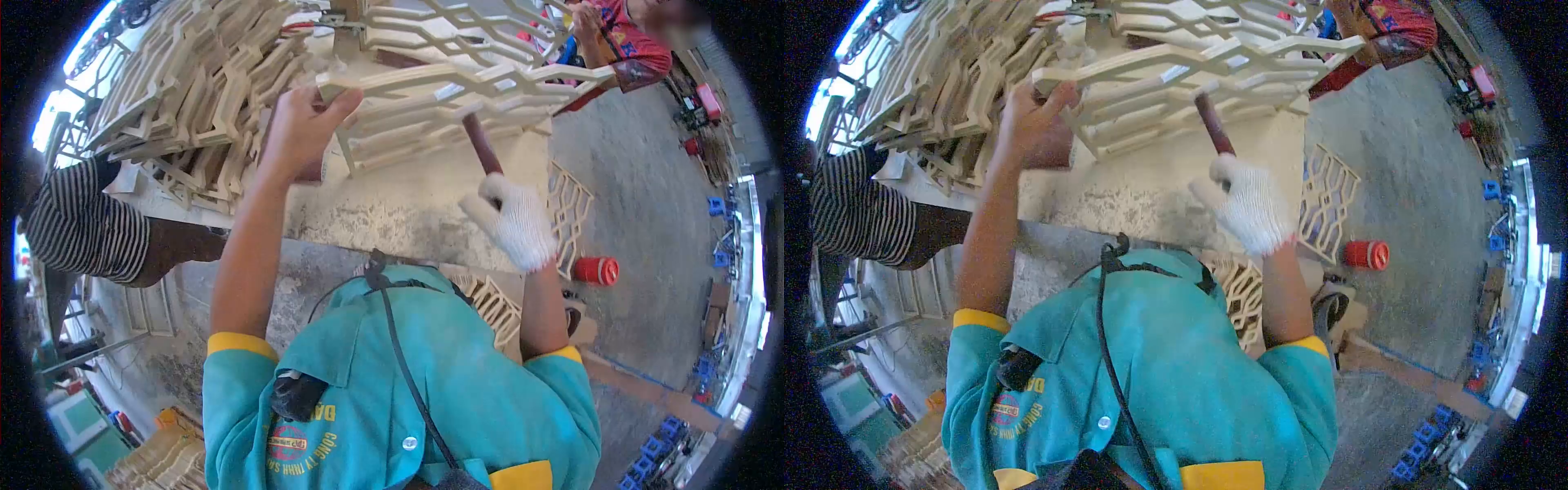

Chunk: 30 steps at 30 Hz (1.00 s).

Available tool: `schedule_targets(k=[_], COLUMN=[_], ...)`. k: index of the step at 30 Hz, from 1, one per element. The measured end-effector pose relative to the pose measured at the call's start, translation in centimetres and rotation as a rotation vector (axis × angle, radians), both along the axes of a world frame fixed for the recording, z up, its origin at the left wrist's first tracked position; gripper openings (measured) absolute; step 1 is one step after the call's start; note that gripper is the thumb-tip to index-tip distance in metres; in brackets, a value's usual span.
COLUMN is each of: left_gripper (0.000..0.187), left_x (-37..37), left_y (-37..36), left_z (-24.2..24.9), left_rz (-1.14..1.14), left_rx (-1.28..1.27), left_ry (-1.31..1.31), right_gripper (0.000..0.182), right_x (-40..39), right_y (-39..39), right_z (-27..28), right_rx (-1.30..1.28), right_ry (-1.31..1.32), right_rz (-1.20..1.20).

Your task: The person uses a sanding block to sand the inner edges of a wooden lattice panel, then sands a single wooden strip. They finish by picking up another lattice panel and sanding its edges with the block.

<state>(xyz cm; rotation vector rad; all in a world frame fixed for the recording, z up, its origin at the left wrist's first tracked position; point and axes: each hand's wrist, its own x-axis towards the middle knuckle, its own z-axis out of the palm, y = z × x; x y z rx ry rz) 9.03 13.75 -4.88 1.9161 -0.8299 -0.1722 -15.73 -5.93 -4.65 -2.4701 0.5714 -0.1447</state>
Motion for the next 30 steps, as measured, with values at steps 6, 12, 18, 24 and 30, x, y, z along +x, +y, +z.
schedule_targets(k=[6, 12, 18, 24, 30], left_gripper=[0.030, 0.026, 0.025, 0.022, 0.020], left_x=[-1.9, -3.8, -4.9, -5.5, -5.5], left_y=[-1.8, -1.5, 0.3, 0.7, 0.7], left_z=[-2.9, -3.8, -3.6, -3.7, -3.9], left_rz=[-0.066, -0.139, 0.025, -0.002, -0.006], left_rx=[-0.445, -0.487, -0.564, -0.599, -0.581], left_ry=[0.238, 0.120, -0.071, -0.027, 0.016], right_gripper=[0.037, 0.041, 0.041, 0.038, 0.025], right_x=[4.3, 3.9, 3.6, 0.9, -1.3], right_y=[-0.1, 0.9, 2.8, 4.5, 9.2], right_z=[-3.2, -1.9, -1.8, 0.3, 3.0], right_rx=[-0.316, -0.146, -0.175, 0.027, 0.864], right_ry=[0.019, 0.093, 0.094, 0.078, -0.097], right_rz=[-0.022, -0.079, -0.091, -0.086, -0.185])
